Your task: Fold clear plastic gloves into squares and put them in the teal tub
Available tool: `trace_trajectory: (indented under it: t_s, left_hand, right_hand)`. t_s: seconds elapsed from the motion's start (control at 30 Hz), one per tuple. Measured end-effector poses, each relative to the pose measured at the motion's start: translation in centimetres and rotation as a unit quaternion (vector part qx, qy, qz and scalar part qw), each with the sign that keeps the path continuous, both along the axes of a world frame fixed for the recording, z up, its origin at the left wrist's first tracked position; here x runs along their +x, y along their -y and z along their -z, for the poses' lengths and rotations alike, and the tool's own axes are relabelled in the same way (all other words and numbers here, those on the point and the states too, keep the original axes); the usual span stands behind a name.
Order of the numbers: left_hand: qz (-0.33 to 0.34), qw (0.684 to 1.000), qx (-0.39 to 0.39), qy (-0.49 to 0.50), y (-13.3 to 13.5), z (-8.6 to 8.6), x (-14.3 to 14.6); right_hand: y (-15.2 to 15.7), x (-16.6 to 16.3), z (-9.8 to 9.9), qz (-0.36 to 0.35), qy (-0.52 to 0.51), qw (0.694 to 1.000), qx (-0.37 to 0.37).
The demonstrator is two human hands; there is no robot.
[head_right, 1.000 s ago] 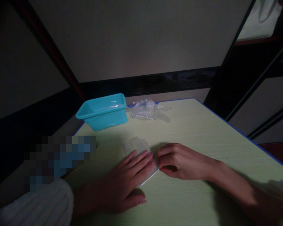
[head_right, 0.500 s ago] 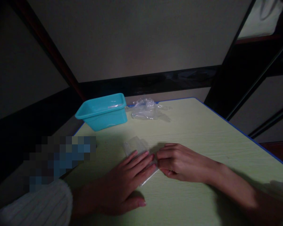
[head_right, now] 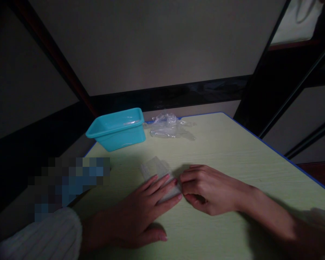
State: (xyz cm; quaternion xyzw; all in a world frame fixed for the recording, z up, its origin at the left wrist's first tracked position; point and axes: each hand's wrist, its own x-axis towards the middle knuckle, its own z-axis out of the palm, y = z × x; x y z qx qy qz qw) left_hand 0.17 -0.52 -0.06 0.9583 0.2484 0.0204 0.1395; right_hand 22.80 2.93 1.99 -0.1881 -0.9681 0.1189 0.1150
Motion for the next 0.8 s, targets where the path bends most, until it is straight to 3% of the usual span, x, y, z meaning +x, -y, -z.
trace_trajectory:
  t_s: [0.23,0.57,0.8]
  left_hand:
    - [-0.021,1.000,-0.013,0.005,0.1,0.1,-0.1]
    - [-0.148,0.988,0.027,-0.038,-2.5,0.5,-1.9]
    - [-0.161,0.986,0.033,-0.039,-3.0,0.6,-2.2]
  right_hand:
    - [-0.1,0.1,0.1,0.001,0.009,0.999,-0.039]
    - [0.0,0.2,0.2,-0.003,0.019,0.999,-0.036]
    - [0.0,0.2,0.0,-0.001,0.024,1.000,-0.006]
